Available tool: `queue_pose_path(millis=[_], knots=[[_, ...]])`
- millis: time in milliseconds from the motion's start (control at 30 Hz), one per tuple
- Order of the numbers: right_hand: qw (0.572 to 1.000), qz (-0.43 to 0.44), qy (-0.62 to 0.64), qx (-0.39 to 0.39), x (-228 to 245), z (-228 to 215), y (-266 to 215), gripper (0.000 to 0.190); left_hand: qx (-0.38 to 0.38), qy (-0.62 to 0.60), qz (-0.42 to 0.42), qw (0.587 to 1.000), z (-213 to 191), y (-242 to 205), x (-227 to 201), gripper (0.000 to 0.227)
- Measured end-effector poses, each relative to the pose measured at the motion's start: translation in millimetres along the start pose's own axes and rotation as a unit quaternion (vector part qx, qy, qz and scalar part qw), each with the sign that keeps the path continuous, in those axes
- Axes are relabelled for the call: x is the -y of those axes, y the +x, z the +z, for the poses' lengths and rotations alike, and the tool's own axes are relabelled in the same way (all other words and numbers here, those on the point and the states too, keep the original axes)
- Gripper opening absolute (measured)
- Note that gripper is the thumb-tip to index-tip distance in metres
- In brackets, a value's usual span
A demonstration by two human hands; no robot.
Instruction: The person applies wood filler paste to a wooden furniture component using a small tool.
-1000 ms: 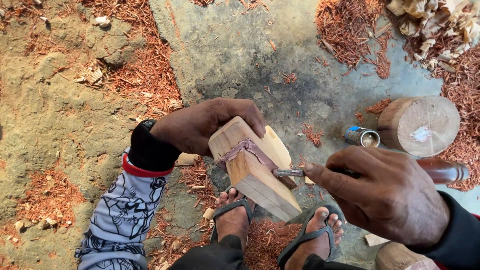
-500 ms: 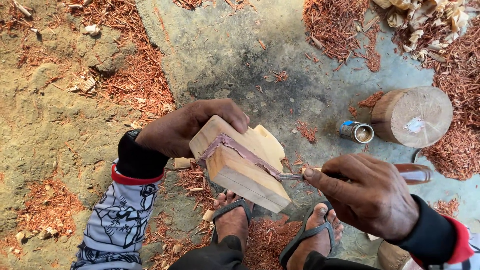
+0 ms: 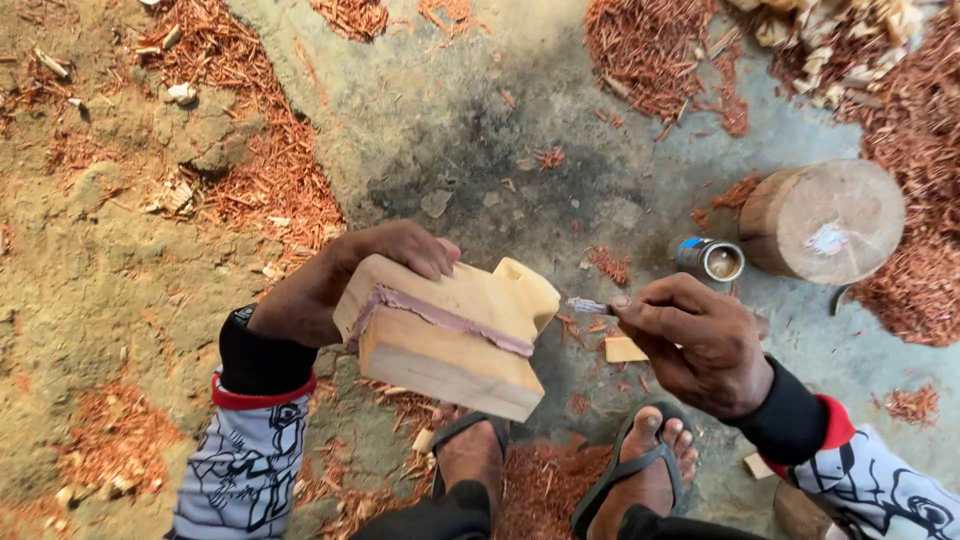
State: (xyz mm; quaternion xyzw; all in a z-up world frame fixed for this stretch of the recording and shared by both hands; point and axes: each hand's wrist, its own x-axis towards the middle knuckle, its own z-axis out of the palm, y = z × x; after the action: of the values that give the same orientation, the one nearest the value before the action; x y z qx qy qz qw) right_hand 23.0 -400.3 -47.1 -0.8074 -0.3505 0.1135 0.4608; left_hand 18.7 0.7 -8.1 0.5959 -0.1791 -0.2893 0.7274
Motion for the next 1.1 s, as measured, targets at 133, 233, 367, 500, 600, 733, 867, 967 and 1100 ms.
queue_pose_path(millis=[133, 233, 367, 500, 600, 733, 867, 967, 1100], knots=[[0.990, -0.002, 0.137, -0.043, 36, 31, -6, 0.031, -0.022, 0.012, -0.004, 1.000, 8, -11, 3, 0.055], [0.965, 0.044, 0.242, -0.095, 38, 55, -14, 0.031, -0.040, 0.006, -0.002, 0.999, 11, -14, 2, 0.054], [0.953, 0.053, 0.287, -0.077, 34, 74, -15, 0.034, -0.056, 0.020, 0.004, 0.998, 13, -18, 6, 0.053], [0.942, 0.071, 0.313, -0.096, 31, 93, -16, 0.035, -0.064, 0.018, 0.031, 0.997, 15, -20, 15, 0.053], [0.935, 0.078, 0.326, -0.114, 29, 103, -18, 0.032, -0.075, 0.008, 0.051, 0.996, 20, -24, 16, 0.051], [0.913, 0.066, 0.375, -0.145, 26, 102, -14, 0.028, -0.097, -0.007, 0.054, 0.994, 26, -29, 15, 0.048], [0.969, 0.019, 0.221, -0.111, 17, 79, -4, 0.027, -0.111, -0.027, 0.042, 0.993, 26, -31, 16, 0.046], [0.979, -0.001, 0.181, -0.091, 9, 74, -8, 0.031, -0.124, -0.050, 0.019, 0.991, 28, -42, 25, 0.043], [0.976, 0.039, 0.170, -0.134, 10, 76, -10, 0.035, -0.121, -0.054, 0.022, 0.991, 24, -37, 29, 0.040]])
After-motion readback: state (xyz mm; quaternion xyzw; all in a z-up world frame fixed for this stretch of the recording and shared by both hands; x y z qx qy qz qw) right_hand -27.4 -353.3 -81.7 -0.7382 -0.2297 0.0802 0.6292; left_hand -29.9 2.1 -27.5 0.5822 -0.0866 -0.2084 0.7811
